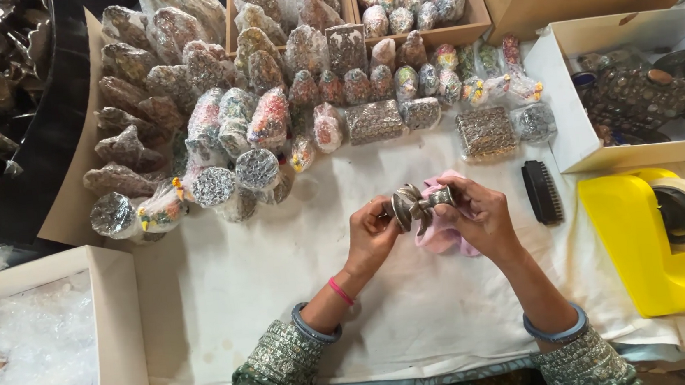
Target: The person cleans a small, silver-colored decorative object using a black brush and a pink cloth. They scrub the object with the brush and then wipe it with the cloth while seated at a table filled with wrapped items.
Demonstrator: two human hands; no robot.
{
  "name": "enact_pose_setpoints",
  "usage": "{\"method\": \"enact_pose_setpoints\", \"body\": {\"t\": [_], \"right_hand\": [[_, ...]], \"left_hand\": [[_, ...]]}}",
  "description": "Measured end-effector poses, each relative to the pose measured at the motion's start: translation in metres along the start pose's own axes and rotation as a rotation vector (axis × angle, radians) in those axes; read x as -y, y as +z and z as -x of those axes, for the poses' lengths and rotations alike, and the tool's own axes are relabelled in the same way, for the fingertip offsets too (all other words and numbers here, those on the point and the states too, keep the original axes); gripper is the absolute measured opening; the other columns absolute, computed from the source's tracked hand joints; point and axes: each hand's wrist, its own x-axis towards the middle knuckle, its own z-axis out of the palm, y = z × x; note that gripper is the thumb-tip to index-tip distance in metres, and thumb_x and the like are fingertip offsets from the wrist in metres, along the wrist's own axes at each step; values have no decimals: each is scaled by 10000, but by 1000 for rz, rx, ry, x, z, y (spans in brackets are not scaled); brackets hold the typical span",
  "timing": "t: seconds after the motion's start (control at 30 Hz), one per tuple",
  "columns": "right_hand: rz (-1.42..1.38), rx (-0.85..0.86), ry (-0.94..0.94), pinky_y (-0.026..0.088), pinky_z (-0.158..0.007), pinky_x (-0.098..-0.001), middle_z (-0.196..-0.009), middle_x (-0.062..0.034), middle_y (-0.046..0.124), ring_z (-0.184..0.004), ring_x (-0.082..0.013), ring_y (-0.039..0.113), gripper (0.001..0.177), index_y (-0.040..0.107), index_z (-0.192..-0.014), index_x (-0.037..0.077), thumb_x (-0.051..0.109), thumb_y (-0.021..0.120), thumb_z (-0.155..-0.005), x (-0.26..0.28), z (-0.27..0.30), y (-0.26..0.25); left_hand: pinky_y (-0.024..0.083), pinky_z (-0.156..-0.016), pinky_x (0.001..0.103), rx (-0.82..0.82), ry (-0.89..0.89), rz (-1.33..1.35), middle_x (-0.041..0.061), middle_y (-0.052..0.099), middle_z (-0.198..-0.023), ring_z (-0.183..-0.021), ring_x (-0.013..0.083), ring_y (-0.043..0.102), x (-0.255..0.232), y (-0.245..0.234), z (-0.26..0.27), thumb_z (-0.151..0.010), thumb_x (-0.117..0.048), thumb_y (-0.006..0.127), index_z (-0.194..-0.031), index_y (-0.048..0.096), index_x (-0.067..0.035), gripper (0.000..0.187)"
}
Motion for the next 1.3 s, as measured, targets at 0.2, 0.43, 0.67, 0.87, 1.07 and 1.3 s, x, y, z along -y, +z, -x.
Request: {"method": "enact_pose_setpoints", "body": {"t": [0.2,0.43,0.67,0.87,1.07,1.3], "right_hand": [[307,-176,-1,559,-877,-301,-1143,-61,715,-1022,-143,666,664,545,-1502,39,433,654,-978,-26,0,-3],[1296,17,-114,524,-873,-467,-1337,-106,642,-1181,-309,630,777,613,-1352,176,641,698,-734,25,2,26],[642,-87,84,559,-961,-325,-1271,-46,690,-1146,-209,689,332,706,-1229,134,225,736,-911,17,9,13],[235,-53,-102,508,-1001,-324,-1299,-106,647,-1199,-219,619,411,614,-1342,46,139,696,-950,29,-22,28],[-336,136,203,525,-893,-253,-1142,-36,679,-1045,-88,627,368,601,-1307,23,62,664,-947,0,-20,31],[-420,-52,108,561,-829,-242,-1046,-71,723,-939,-99,669,251,680,-1157,-41,-57,630,-911,-14,-10,31]], "left_hand": [[603,-740,286,-23,-184,235,94,740,-975,-814,142,698,35,-14,-11,-1004,-39,684,-1121,712,21,135],[613,-765,295,-145,-265,641,78,757,-1035,-912,169,733,22,-32,-24,-975,-96,691,-1128,704,-14,174],[625,-804,315,-109,-386,687,74,744,-1102,-979,146,728,16,-29,-23,-988,-74,659,-1184,666,-54,197],[615,-869,345,10,-430,674,79,739,-1175,-1035,165,727,-3,-16,-19,-993,-79,622,-1234,650,-42,246],[614,-928,381,125,-440,666,99,727,-1183,-1052,185,718,3,-23,-15,-1033,-85,598,-1243,643,-8,228],[601,-905,389,105,-454,646,118,720,-1166,-1019,203,713,-1,-15,-16,-1058,-132,585,-1267,634,9,257]]}}
